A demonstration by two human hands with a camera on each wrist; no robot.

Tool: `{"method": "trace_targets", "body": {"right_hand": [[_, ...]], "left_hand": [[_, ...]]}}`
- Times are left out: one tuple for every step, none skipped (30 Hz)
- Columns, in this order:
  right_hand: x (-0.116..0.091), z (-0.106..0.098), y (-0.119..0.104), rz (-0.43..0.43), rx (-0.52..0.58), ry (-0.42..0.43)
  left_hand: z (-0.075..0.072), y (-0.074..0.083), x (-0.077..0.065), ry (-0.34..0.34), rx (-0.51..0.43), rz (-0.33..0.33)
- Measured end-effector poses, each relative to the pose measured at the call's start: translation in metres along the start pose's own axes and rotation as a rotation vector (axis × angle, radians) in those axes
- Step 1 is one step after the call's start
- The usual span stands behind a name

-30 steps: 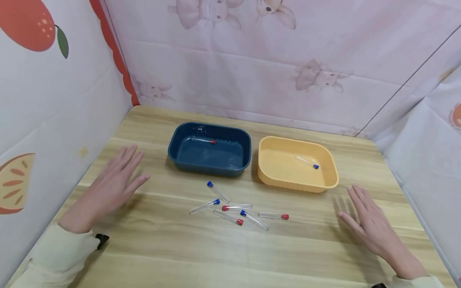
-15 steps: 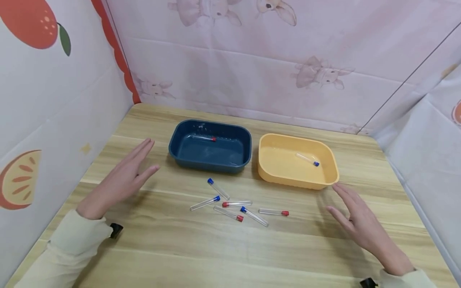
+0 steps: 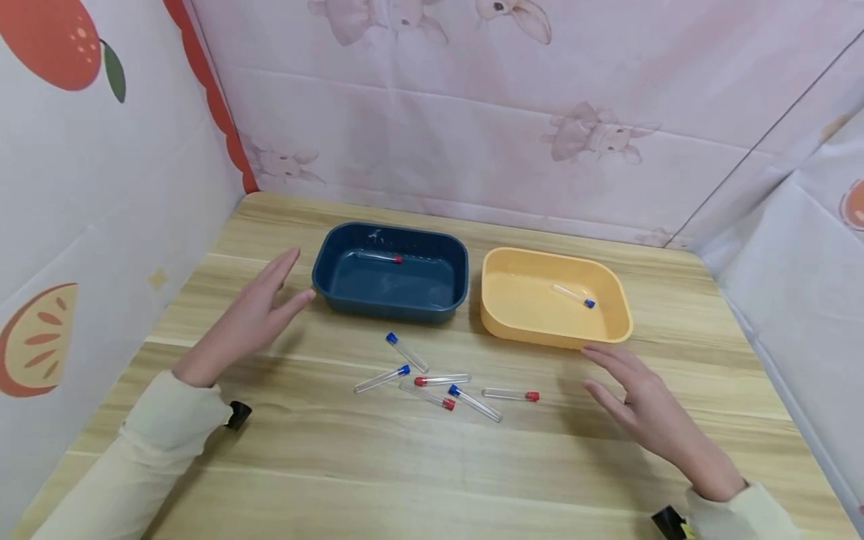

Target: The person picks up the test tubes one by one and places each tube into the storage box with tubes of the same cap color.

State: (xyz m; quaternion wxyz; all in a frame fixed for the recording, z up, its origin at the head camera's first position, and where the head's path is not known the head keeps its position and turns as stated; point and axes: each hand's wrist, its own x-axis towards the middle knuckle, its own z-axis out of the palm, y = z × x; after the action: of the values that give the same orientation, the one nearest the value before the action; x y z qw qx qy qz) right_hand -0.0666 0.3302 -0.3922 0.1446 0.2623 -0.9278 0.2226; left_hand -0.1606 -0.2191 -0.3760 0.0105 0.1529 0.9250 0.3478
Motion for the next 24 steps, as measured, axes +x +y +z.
{"method": "trace_targets", "body": {"right_hand": [[0.002, 0.001, -0.002, -0.011, 0.006, -0.006], [0.004, 0.001, -0.003, -0.018, 0.014, -0.010], [0.005, 0.002, -0.004, -0.024, 0.023, -0.015], [0.007, 0.003, -0.006, -0.028, 0.028, -0.020], [0.008, 0.004, -0.007, -0.031, 0.033, -0.024], [0.009, 0.005, -0.008, -0.031, 0.038, -0.029], [0.010, 0.006, -0.009, -0.030, 0.039, -0.035], [0.011, 0.007, -0.009, -0.029, 0.045, -0.041], [0.012, 0.008, -0.010, -0.030, 0.049, -0.049], [0.013, 0.010, -0.011, -0.031, 0.050, -0.053], [0.015, 0.011, -0.011, -0.033, 0.052, -0.058], [0.016, 0.013, -0.012, -0.035, 0.052, -0.060], [0.017, 0.014, -0.013, -0.042, 0.053, -0.064], [0.019, 0.016, -0.014, -0.049, 0.060, -0.065], [0.020, 0.017, -0.015, -0.059, 0.061, -0.064], [0.022, 0.019, -0.016, -0.067, 0.064, -0.061], [0.023, 0.021, -0.017, -0.076, 0.070, -0.057], [0.024, 0.023, -0.018, -0.085, 0.076, -0.053], [0.025, 0.025, -0.019, -0.093, 0.086, -0.052], [0.026, 0.026, -0.020, -0.099, 0.094, -0.051], [0.026, 0.028, -0.021, -0.103, 0.099, -0.051], [0.027, 0.030, -0.021, -0.104, 0.106, -0.056], [0.028, 0.032, -0.022, -0.105, 0.112, -0.062], [0.028, 0.033, -0.022, -0.105, 0.115, -0.069]], "left_hand": [[0.001, 0.000, 0.002, 0.002, -0.005, -0.007], [0.002, 0.000, 0.004, 0.004, -0.013, -0.012], [0.002, 0.000, 0.006, 0.005, -0.021, -0.020], [0.004, 0.000, 0.009, 0.007, -0.029, -0.025], [0.005, 0.000, 0.011, 0.008, -0.035, -0.027], [0.006, 0.000, 0.014, 0.009, -0.044, -0.030], [0.007, 0.000, 0.017, 0.009, -0.050, -0.037], [0.008, 0.000, 0.019, 0.009, -0.057, -0.040], [0.010, -0.001, 0.022, 0.008, -0.063, -0.046], [0.011, -0.001, 0.024, 0.006, -0.069, -0.051], [0.012, -0.001, 0.027, 0.005, -0.072, -0.055], [0.013, -0.002, 0.029, 0.005, -0.078, -0.061], [0.014, -0.002, 0.031, 0.005, -0.083, -0.066], [0.016, -0.002, 0.033, 0.005, -0.091, -0.070], [0.017, -0.002, 0.035, 0.004, -0.099, -0.078], [0.018, -0.002, 0.036, 0.005, -0.105, -0.082], [0.020, -0.002, 0.037, 0.005, -0.109, -0.085], [0.021, -0.002, 0.039, 0.005, -0.113, -0.089], [0.022, -0.002, 0.040, 0.005, -0.112, -0.094], [0.023, -0.003, 0.040, 0.005, -0.113, -0.097], [0.024, -0.004, 0.041, 0.005, -0.111, -0.099], [0.025, -0.005, 0.042, 0.003, -0.109, -0.099], [0.026, -0.007, 0.042, -0.001, -0.110, -0.102], [0.027, -0.008, 0.043, -0.004, -0.108, -0.104]]}}
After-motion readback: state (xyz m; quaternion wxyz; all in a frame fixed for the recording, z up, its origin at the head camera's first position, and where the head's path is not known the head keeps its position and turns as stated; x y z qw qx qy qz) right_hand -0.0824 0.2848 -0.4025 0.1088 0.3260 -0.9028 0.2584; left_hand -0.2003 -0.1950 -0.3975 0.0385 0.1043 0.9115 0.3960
